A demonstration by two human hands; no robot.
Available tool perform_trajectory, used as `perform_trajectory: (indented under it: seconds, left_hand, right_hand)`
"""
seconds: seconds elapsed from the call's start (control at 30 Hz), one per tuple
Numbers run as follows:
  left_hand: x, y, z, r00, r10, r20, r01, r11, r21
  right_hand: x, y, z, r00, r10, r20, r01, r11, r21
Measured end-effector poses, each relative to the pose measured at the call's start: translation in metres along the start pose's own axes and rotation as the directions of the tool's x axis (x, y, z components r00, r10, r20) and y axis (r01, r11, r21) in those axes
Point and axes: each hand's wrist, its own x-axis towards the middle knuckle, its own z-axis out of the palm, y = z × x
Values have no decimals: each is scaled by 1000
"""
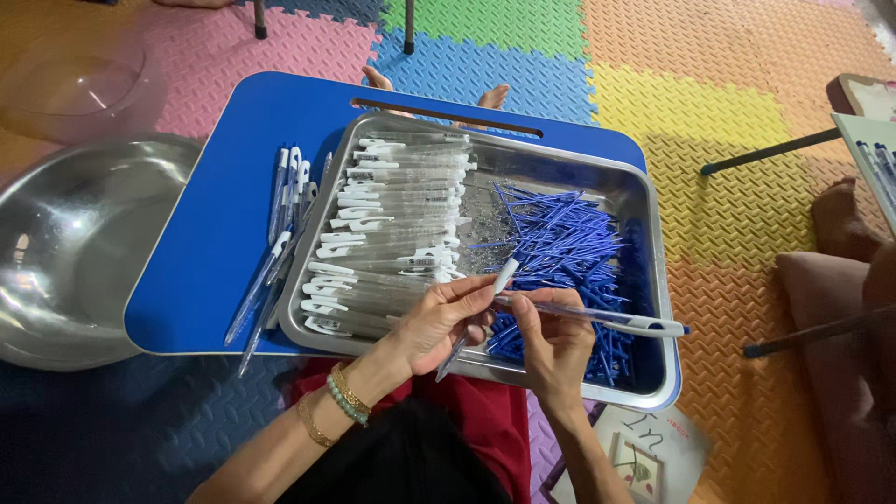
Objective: The person assembles pens by hand. They pick up pen barrels from a tray, insert ink cartridges, and place the finished pens into a group on the lap desk.
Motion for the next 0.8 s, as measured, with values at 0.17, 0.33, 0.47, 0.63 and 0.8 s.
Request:
perform_trajectory:
  seconds: [0.17,0.33,0.47,0.63,0.8]
  left_hand:
    - [0,-10,12,995,63,-73,-63,998,5]
    - [-10,-9,25,988,63,-142,-64,998,0]
    - [-5,-19,20,984,55,-171,-58,998,-11]
    - [-2,-11,22,989,44,-139,-47,999,-12]
    - [-21,20,39,995,-92,-38,94,994,57]
  right_hand:
    - [2,26,-6,999,-41,-22,41,999,5]
    - [4,25,-5,1000,-8,-19,9,997,79]
    - [-4,54,-7,943,-331,24,320,891,-322]
    - [8,14,-9,868,-472,157,490,758,-430]
    - [45,-35,-30,984,63,169,-34,985,-170]
